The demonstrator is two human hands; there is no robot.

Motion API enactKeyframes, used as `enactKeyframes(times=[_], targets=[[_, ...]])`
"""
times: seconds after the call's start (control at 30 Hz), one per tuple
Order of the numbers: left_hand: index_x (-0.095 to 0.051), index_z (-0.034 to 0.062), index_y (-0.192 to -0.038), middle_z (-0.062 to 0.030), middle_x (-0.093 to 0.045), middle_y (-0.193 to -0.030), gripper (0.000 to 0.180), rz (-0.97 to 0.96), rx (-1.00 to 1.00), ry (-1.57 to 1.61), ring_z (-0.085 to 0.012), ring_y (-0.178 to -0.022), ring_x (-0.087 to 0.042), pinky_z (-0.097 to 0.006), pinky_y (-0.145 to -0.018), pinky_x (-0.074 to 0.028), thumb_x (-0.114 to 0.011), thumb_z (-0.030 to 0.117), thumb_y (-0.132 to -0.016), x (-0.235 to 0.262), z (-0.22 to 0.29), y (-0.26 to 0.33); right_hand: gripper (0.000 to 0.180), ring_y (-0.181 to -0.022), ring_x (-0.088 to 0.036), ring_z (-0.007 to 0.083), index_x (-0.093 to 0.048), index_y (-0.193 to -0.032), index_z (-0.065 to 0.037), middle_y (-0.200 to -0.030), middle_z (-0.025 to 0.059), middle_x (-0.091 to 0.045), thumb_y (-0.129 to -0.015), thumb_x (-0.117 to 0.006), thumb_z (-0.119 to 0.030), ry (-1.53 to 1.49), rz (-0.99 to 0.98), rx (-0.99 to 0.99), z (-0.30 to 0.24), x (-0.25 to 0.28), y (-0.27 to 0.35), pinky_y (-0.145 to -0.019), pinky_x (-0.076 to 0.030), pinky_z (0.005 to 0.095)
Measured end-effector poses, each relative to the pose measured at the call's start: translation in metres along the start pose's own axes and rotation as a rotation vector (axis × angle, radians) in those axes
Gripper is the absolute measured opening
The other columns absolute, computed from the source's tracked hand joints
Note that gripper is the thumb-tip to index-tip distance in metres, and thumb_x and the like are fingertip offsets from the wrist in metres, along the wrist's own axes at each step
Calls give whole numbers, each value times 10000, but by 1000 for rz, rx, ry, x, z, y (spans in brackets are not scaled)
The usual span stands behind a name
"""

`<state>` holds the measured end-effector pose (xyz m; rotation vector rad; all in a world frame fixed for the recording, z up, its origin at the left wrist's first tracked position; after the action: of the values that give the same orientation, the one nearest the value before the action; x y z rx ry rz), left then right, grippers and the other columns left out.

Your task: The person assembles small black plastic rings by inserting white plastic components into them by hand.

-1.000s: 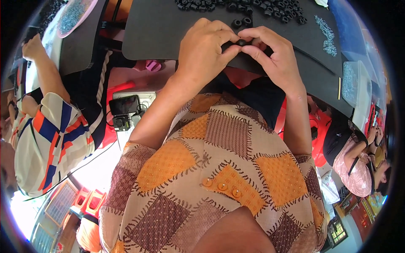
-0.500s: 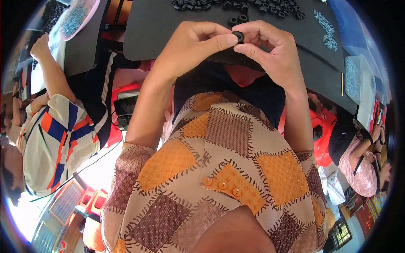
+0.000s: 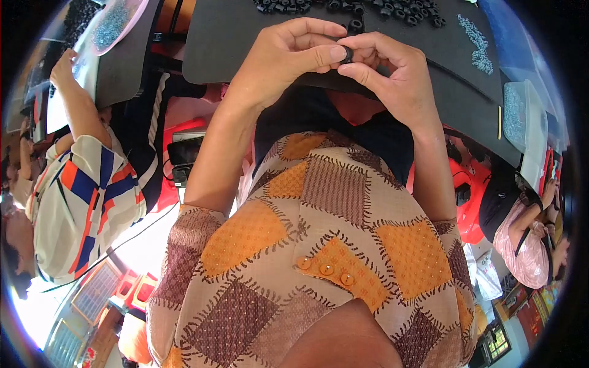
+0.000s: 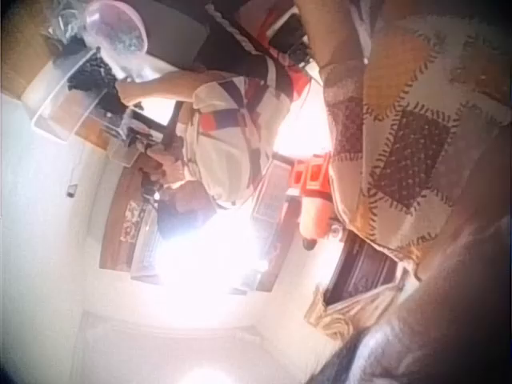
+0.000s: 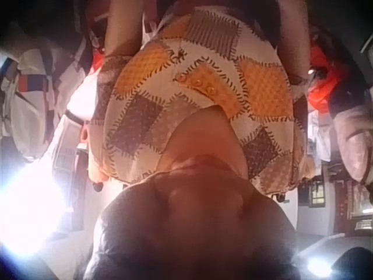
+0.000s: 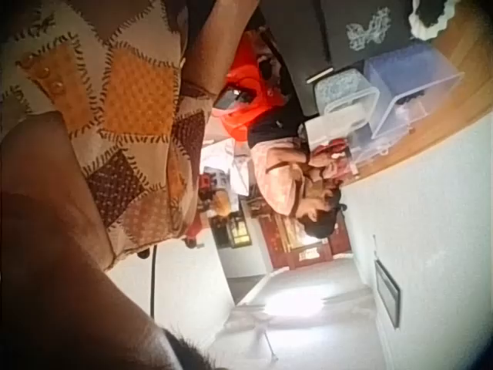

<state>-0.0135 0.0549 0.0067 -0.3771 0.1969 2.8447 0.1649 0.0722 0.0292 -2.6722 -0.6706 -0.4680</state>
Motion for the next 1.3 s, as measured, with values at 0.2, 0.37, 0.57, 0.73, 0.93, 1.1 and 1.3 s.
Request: enactKeyframes(times=[0.2,0.37,0.57,0.73,0.93,1.1,1.3], targets=[[-633,44,-1133,-33,-686,-949,252,-65,21,188,-75,-801,-643,-202,-735,-539,-695,92,-894,7,-7,-3,284,-632,-585,78,-696,-1045,-87,-749,15,-623,-772,-775,-98,135,36,83,-8,-3,-4,-587,-470,232],[-569,9,-1162,-64,-687,-931,352,-58,26,153,-94,-790,-637,-215,-726,-525,-730,116,-867,7,-4,-1,292,-743,-595,123,-675,-1068,-34,-864,40,-614,-782,-735,-44,230,39,226,-13,-7,-2,-660,-499,246],[-552,0,-1183,-57,-678,-903,394,-118,41,72,-98,-767,-619,-221,-723,-507,-739,117,-856,3,0,3,270,-691,-617,213,-654,-1020,-63,-863,61,-608,-779,-755,-134,291,50,296,-18,-7,5,-641,-501,311],[-565,33,-1193,-14,-659,-886,363,-163,46,63,-78,-763,-610,-204,-732,-501,-722,111,-876,-2,1,7,260,-703,-623,208,-648,-1012,-63,-854,60,-602,-781,-754,-120,244,20,311,-20,-7,10,-621,-503,308],[-570,-15,-1119,-84,-689,-890,327,-76,-8,75,-121,-805,-638,-246,-737,-518,-729,82,-850,0,-2,1,275,-764,-664,175,-666,-1041,-37,-964,69,-640,-777,-740,-70,264,29,312,-6,-8,4,-672,-526,283],[-612,4,-1007,-44,-660,-896,127,32,-73,-190,-117,-793,-627,-206,-714,-491,-658,76,-913,-7,-1,-6,276,-825,-641,222,-657,-1005,-70,-933,46,-629,-755,-757,-129,502,36,404,4,-5,-1,-712,-524,322],[-604,14,-1061,-103,-709,-858,300,106,-290,-663,-175,-805,-693,-270,-716,-543,-746,51,-799,-14,8,-1,262,-808,-619,246,-649,-965,-93,-894,34,-608,-740,-764,-162,500,35,338,4,-4,2,-717,-513,348]])
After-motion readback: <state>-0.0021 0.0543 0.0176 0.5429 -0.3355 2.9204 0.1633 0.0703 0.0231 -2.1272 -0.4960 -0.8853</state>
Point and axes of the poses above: each hand's wrist, its own y-axis away from the middle knuckle, its own x-axis out of the back of the hand, z = x × y, the point moved 3 cm from there along -y, towards the middle knuckle
